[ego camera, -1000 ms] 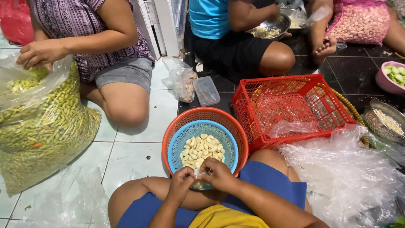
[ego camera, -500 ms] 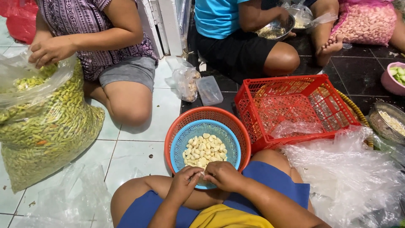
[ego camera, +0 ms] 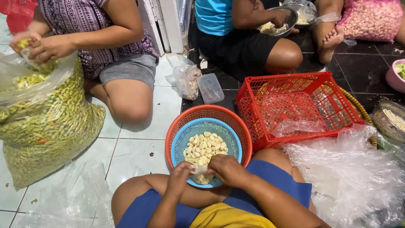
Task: The person sits on the floor and packs white garlic cloves and green beans into small plastic bags. They scoop the items from blue and orange baskets, fill the bags, and place them into a red crate. Other people are also sitting on the floor performing similar tasks.
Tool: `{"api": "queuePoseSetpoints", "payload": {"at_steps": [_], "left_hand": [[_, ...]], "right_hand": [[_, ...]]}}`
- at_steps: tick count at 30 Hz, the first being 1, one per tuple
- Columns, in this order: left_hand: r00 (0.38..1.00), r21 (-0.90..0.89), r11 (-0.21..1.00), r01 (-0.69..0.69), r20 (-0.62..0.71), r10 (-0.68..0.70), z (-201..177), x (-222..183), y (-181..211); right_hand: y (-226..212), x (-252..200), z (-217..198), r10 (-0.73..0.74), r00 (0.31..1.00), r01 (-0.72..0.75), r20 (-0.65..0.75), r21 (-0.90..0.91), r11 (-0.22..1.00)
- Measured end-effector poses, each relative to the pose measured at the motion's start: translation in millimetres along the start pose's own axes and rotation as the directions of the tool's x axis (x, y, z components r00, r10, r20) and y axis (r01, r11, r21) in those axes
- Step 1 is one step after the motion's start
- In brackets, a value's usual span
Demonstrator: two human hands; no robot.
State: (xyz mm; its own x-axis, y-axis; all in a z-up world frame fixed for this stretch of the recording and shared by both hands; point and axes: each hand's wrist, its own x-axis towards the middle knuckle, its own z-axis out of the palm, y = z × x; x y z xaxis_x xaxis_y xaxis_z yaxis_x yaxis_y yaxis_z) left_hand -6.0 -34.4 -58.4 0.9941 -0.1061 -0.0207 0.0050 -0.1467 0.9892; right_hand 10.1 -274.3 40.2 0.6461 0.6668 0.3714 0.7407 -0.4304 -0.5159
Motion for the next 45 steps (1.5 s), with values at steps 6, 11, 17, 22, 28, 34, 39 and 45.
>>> {"api": "queuePoseSetpoints", "payload": {"at_steps": [6, 11, 17, 22, 28, 34, 39, 45], "left_hand": [[0.959, -0.489, 0.852, 0.184, 0.279, -0.047, -6.4, -12.2, 56.3], [0.936, 0.011, 1.0, -0.002, 0.352, -0.002, 26.2, -21.5, 60.1], [0.959, -0.031, 0.988, -0.152, 0.235, 0.155, 27.8, -18.0, 57.3], [0.958, -0.231, 0.951, 0.207, -0.149, -0.245, 15.0, -15.3, 45.5], [0.984, -0.209, 0.968, 0.136, -0.082, -0.156, 29.9, -16.0, 25.5], [0.96, -0.052, 0.982, 0.181, 0.228, -0.165, 18.9, -30.0, 75.7], [0.919, -0.138, 0.912, 0.385, -0.029, -0.393, 22.6, -18.0, 65.6], [0.946, -0.431, 0.881, 0.194, -0.156, -0.285, 34.0, -8.8, 7.7]], "right_hand": [[7.3, -5.9, 9.8, 0.324, 0.93, -0.21, -0.174, 0.473, 0.856], [-24.2, -7.7, 4.7, 0.346, 0.938, -0.173, 0.009, 0.878, 0.447], [-11.0, 9.6, -45.3, 0.628, 0.748, 0.209, -0.214, 0.974, 0.083], [28.5, 4.0, -45.4, 0.694, 0.66, 0.173, -0.288, 0.957, 0.232], [-15.2, 13.8, 18.5, 0.566, 0.814, -0.521, 0.127, 0.592, 0.615], [24.7, 13.3, -1.7, 0.558, 0.827, -0.41, 0.075, 0.76, 0.505], [19.1, 6.4, -12.4, 0.5, 0.865, -0.351, 0.021, 0.739, 0.576], [13.6, 3.9, 49.3, 0.571, 0.789, -0.575, 0.227, 0.6, 0.555]]}}
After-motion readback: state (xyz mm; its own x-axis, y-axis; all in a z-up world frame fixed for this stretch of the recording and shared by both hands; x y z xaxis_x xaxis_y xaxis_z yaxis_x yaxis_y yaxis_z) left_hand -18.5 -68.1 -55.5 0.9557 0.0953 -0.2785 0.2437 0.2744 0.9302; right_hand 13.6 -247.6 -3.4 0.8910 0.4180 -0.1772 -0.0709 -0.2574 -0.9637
